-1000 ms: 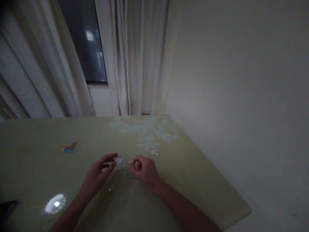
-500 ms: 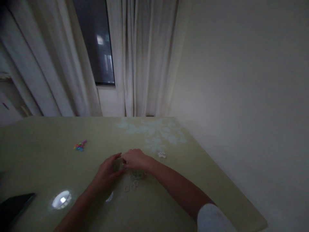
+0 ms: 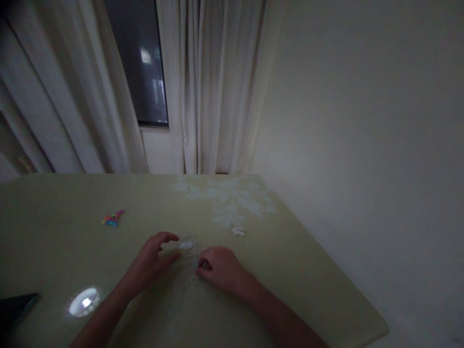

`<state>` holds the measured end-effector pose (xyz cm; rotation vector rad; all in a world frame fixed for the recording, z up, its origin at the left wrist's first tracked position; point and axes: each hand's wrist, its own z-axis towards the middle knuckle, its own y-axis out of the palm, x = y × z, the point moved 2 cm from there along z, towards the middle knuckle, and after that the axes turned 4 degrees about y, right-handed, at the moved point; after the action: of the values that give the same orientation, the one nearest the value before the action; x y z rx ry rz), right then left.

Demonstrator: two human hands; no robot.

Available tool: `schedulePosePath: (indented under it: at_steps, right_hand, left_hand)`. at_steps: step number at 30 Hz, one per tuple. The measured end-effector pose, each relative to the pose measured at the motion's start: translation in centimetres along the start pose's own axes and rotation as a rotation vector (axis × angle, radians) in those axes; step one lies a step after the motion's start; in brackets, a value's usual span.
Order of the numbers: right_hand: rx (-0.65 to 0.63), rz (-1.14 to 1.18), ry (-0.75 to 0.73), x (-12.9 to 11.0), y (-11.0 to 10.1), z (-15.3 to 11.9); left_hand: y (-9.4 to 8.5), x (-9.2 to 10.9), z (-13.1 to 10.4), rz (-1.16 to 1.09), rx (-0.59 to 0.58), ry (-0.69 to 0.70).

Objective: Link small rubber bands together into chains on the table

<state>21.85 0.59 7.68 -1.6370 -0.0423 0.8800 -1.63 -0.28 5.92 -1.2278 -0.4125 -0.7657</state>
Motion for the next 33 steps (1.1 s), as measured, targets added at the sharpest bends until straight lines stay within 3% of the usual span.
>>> schedulePosePath:
  at_steps: [3,5,12,16,18,23,27,33]
  right_hand:
    - [0.035,-0.007,0.130,0.1,1.8,-1.5]
    - [0.048,-0.017,0.174,0.0,2.7,-1.6]
    - [-0.001,-0.158,0.124,-1.2,4.2,-1.5]
    - [-0.010,-0.260,0.116,-1.5,4.0,-1.5]
    - [-0.006,-0.212,0.098,-1.4,3.6,-1.4]
    - [0.015,0.322,0.128,-0.5,2.2,-1.0]
    - [0.023,0.823,0.093,-0.3,2.1,-0.8]
    - [0.049,1.030,0.056,-0.4,2.4,-0.5]
  left_hand:
    - [0.4,1.3,-0.8,0.010,-0.276,-0.004]
    - [1.0,1.5,-1.4,0.077,-0.397,-0.043]
    - [1.9,1.1,-2.8,0.242,-0.491,-0.067]
    - [1.4,1.5,-2.9,0.312,-0.507,-0.043]
    - [1.1,1.7,-2.6,0.227,-0.512,-0.024]
    - [0.1,2.2,-1.6,-0.158,-0.387,0.047]
    - [-0.2,2.7,-1.3,-0.297,-0.263,0.095]
    - [-0.2,3.1,-1.0,-0.450,-0.167,0.163]
